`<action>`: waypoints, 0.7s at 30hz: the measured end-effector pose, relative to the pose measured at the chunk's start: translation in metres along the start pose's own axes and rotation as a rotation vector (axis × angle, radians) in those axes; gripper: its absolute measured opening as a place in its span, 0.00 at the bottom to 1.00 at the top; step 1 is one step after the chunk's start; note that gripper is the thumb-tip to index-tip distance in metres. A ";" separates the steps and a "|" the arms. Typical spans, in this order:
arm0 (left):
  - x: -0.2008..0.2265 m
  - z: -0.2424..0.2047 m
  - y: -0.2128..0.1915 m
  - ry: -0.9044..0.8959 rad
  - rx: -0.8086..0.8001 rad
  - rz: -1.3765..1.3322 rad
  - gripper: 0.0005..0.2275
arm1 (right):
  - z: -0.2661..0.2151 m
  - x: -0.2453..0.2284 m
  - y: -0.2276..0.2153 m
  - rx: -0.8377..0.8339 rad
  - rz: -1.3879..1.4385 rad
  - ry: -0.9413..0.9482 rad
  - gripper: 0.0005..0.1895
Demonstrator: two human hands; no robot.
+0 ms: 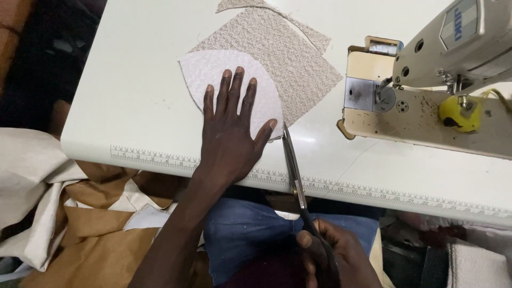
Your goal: Cutting fabric into specific shapes using scissors and using a template for alignment.
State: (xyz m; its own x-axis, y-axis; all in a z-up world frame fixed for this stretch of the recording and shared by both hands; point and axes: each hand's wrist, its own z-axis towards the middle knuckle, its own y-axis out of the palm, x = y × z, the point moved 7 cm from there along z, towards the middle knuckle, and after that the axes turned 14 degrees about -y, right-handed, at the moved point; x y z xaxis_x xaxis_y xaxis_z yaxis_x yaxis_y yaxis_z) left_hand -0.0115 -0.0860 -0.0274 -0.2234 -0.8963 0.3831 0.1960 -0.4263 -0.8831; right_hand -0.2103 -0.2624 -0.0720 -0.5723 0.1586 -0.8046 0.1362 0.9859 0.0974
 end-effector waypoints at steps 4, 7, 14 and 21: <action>0.001 0.000 -0.001 -0.004 0.001 0.000 0.32 | -0.005 -0.019 0.007 -0.019 -0.097 -0.002 0.17; 0.002 0.000 -0.001 -0.009 -0.008 0.007 0.32 | 0.002 -0.014 0.003 -0.015 -0.065 -0.031 0.17; 0.002 0.001 -0.003 0.003 0.012 -0.019 0.33 | 0.010 0.006 0.000 0.043 -0.013 0.051 0.15; 0.013 0.010 -0.010 0.047 0.051 -0.088 0.26 | 0.009 0.011 0.012 0.058 -0.014 -0.012 0.15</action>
State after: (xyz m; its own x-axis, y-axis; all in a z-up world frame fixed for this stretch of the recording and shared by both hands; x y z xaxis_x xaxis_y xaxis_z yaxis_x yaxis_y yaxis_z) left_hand -0.0069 -0.0949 -0.0104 -0.2860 -0.8491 0.4441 0.2217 -0.5095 -0.8314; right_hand -0.2074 -0.2493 -0.0854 -0.5645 0.1435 -0.8129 0.1749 0.9832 0.0522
